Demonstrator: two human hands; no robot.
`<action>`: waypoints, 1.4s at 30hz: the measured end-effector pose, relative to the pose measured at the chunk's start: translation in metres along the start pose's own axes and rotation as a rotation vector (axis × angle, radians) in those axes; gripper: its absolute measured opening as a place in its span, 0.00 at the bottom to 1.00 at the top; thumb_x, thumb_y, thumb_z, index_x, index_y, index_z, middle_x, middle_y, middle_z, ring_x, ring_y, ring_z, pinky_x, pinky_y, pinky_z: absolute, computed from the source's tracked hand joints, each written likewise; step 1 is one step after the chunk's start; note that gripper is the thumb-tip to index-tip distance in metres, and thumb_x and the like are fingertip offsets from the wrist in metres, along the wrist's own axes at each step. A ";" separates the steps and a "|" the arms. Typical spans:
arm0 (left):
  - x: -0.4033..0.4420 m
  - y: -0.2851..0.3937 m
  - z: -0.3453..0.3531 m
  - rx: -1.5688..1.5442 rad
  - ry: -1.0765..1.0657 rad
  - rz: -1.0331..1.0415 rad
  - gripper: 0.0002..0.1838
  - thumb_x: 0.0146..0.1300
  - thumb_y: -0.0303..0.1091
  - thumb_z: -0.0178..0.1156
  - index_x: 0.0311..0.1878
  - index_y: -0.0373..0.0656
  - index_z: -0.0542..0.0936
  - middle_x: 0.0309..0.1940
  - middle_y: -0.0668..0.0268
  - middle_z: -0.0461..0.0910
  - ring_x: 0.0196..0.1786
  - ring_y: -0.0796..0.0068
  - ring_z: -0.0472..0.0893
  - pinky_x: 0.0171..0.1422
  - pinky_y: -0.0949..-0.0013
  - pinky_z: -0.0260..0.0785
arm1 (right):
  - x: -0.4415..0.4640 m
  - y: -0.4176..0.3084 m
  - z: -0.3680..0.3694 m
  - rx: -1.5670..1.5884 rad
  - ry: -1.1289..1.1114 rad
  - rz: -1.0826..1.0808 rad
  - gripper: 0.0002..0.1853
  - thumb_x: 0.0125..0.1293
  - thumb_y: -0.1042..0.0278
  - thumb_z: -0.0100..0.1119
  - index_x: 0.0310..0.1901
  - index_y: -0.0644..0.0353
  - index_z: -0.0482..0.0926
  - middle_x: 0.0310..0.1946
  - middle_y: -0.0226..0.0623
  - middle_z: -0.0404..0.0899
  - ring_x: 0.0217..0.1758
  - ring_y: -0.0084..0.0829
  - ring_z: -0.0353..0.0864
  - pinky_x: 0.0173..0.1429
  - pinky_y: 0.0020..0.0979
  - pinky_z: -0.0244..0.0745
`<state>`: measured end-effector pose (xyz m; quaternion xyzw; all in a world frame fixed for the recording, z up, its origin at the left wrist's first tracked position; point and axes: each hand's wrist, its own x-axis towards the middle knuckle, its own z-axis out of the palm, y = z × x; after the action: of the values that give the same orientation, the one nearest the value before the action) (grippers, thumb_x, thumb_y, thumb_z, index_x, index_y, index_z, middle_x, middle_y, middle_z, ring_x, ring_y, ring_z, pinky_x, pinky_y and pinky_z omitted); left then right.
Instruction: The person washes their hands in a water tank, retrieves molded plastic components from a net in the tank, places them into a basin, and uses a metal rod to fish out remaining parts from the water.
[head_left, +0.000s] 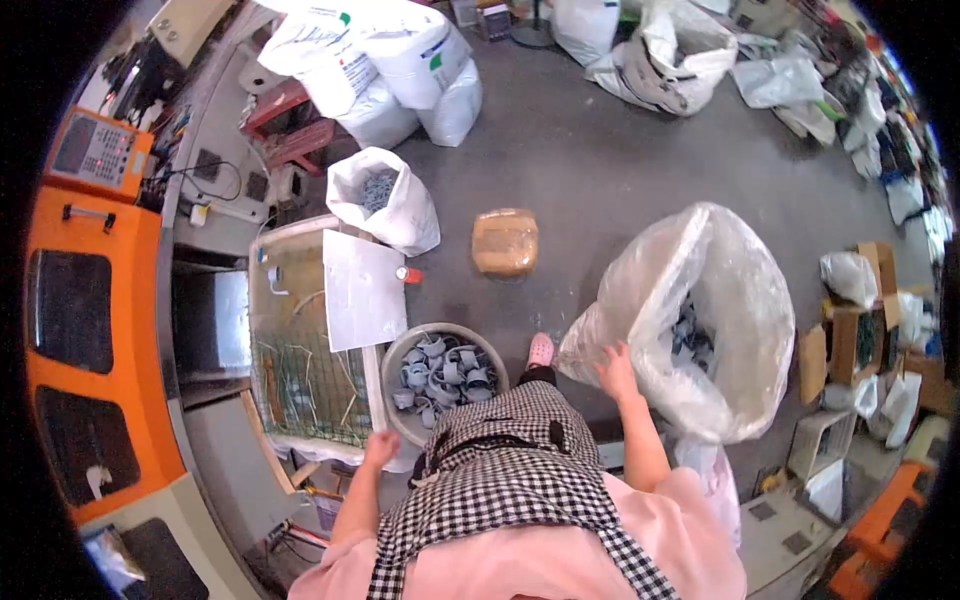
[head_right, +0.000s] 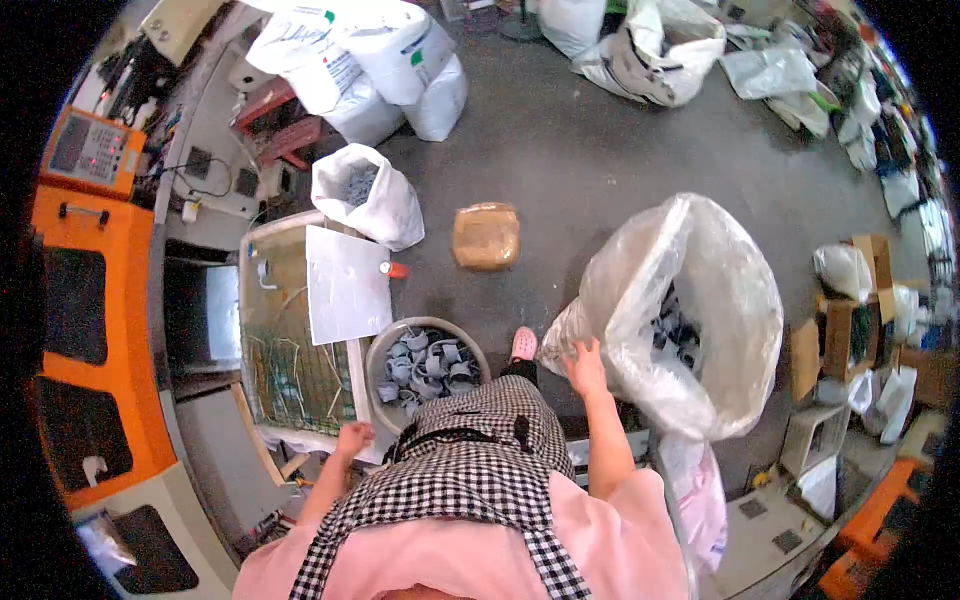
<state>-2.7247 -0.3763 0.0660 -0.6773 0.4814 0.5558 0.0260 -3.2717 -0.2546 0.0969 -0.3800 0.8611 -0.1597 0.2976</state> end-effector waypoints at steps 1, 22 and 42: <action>0.002 0.028 0.005 -0.014 0.027 0.045 0.09 0.57 0.35 0.55 0.32 0.39 0.78 0.19 0.67 0.77 0.20 0.78 0.74 0.23 0.72 0.67 | 0.011 0.008 -0.008 -0.030 0.011 -0.008 0.23 0.50 0.69 0.60 0.50 0.60 0.69 0.57 0.56 0.56 0.56 0.54 0.64 0.57 0.41 0.65; 0.183 0.204 0.081 0.437 -0.225 -0.025 0.10 0.53 0.33 0.51 0.30 0.37 0.79 0.24 0.58 0.78 0.25 0.67 0.79 0.26 0.63 0.74 | 0.303 -0.052 -0.200 0.031 0.158 -0.285 0.30 0.52 0.73 0.59 0.58 0.60 0.61 0.56 0.54 0.59 0.59 0.51 0.60 0.61 0.39 0.59; 0.304 0.453 0.176 -0.388 0.557 -0.164 0.08 0.53 0.31 0.55 0.31 0.36 0.78 0.16 0.63 0.76 0.19 0.76 0.76 0.23 0.71 0.72 | 0.763 0.019 -0.243 -0.745 -0.838 -0.233 0.21 0.52 0.53 0.55 0.43 0.59 0.76 0.40 0.47 0.77 0.46 0.40 0.75 0.49 0.36 0.69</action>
<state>-3.1860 -0.7080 -0.0106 -0.8317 0.2992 0.4269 -0.1910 -3.8442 -0.8019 -0.0233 -0.5828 0.6199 0.2873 0.4399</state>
